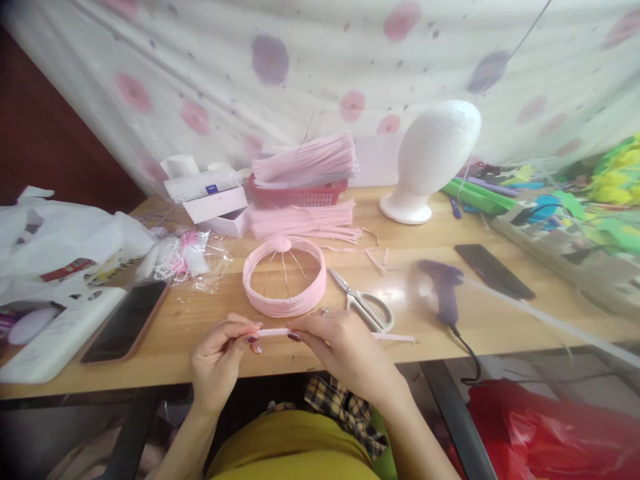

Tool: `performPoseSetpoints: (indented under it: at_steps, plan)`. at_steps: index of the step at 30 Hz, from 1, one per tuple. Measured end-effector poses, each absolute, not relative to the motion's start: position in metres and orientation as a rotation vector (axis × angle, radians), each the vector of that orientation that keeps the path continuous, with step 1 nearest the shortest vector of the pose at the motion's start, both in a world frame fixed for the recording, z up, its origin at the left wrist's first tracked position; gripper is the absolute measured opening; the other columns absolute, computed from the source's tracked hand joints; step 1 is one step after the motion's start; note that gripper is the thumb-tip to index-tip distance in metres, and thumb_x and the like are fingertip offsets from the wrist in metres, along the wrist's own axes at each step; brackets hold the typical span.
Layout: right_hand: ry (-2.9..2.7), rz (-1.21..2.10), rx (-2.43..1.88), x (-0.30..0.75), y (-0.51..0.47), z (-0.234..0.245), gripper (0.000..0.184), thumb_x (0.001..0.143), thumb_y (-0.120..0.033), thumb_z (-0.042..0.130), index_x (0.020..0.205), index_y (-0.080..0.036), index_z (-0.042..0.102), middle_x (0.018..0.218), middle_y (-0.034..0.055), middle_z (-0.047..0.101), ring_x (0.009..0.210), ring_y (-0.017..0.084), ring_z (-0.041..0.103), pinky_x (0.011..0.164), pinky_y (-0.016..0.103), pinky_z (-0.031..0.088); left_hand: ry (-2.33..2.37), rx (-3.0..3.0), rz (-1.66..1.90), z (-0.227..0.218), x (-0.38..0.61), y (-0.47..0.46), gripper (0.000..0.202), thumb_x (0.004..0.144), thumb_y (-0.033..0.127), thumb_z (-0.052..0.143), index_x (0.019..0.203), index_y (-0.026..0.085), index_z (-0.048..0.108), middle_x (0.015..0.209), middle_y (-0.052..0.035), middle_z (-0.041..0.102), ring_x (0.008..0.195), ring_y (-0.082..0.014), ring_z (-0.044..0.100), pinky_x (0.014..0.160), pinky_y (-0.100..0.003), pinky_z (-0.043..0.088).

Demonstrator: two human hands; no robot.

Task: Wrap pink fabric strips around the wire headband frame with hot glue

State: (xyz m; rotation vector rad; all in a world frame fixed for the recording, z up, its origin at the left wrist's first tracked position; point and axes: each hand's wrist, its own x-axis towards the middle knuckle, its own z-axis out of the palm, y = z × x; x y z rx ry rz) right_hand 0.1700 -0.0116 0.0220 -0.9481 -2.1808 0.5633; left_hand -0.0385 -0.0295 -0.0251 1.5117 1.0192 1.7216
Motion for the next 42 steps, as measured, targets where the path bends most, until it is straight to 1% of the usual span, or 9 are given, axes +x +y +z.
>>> performPoseSetpoints:
  at_steps: [6,12,16,21,27,33,38,42]
  plan:
    - [-2.191,0.504,-0.964,0.174,-0.01,0.024,0.027,0.102,-0.03,0.052,0.101,-0.02,0.076,0.077,0.004,0.076,0.067,0.014,0.069,0.061,0.023,0.048,1.016,1.485,1.613,-0.025,-0.041,-0.029,0.006,0.081,0.024,0.078,0.079,0.018,0.079,0.072,-0.0034,0.072,0.055,-0.0116,0.066,0.05,-0.02,0.057]
    - [-2.196,0.48,-0.907,0.175,-0.009,0.023,0.024,0.101,-0.021,0.051,0.102,-0.019,0.076,0.083,0.005,0.076,0.073,0.015,0.069,0.064,0.024,0.05,1.021,1.597,1.523,-0.023,-0.045,-0.028,0.002,0.081,0.016,0.076,0.081,0.018,0.077,0.076,-0.004,0.072,0.065,-0.0136,0.07,0.06,-0.021,0.061]
    - [-2.176,0.487,-0.881,0.177,-0.009,0.02,0.021,0.099,-0.02,0.055,0.104,-0.019,0.075,0.086,0.0059,0.076,0.076,0.016,0.07,0.066,0.024,0.051,1.021,1.669,1.498,-0.023,-0.046,-0.027,0.004,0.082,0.016,0.075,0.078,0.018,0.074,0.074,-0.0037,0.07,0.064,-0.0141,0.069,0.06,-0.023,0.062]
    - [-2.204,0.497,-0.91,0.181,-0.011,0.017,0.02,0.098,-0.018,0.056,0.104,-0.019,0.076,0.088,0.0056,0.075,0.078,0.016,0.068,0.068,0.025,0.05,0.99,1.739,1.423,-0.021,-0.049,-0.027,0.007,0.081,0.015,0.074,0.075,0.018,0.072,0.073,-0.0039,0.069,0.064,-0.0148,0.068,0.058,-0.023,0.061]
    - [-2.271,0.521,-0.881,0.182,-0.013,0.018,0.022,0.099,-0.015,0.054,0.103,-0.019,0.075,0.085,0.0048,0.073,0.075,0.015,0.065,0.068,0.024,0.047,1.031,1.768,1.367,-0.014,-0.053,-0.032,0.011,0.077,0.008,0.073,0.073,0.018,0.071,0.069,-0.0007,0.068,0.061,-0.0122,0.068,0.059,-0.018,0.057]
    - [-2.262,0.485,-0.935,0.182,-0.015,0.016,0.022,0.099,-0.016,0.053,0.101,-0.02,0.075,0.083,0.0032,0.072,0.074,0.014,0.065,0.066,0.024,0.044,1.06,1.81,1.4,-0.019,-0.053,-0.03,0.01,0.081,0.01,0.072,0.076,0.019,0.073,0.071,-0.0013,0.07,0.064,-0.0124,0.068,0.06,-0.017,0.057]
    - [-2.225,0.404,-0.987,0.178,-0.015,0.014,0.021,0.1,-0.025,0.054,0.098,-0.02,0.074,0.079,0.0035,0.072,0.071,0.015,0.065,0.065,0.024,0.045,1.034,1.692,1.506,-0.029,-0.049,-0.029,0.01,0.085,0.015,0.071,0.079,0.021,0.076,0.071,-0.0005,0.07,0.06,-0.0109,0.066,0.058,-0.017,0.055]
    - [-2.205,0.418,-0.971,0.175,-0.017,0.014,0.023,0.101,-0.027,0.052,0.098,-0.019,0.073,0.079,0.0036,0.072,0.071,0.014,0.065,0.065,0.022,0.045,1.114,1.618,1.628,-0.03,-0.044,-0.032,0.008,0.084,0.019,0.073,0.084,0.024,0.079,0.073,0.0002,0.072,0.059,-0.0103,0.066,0.059,-0.017,0.055]
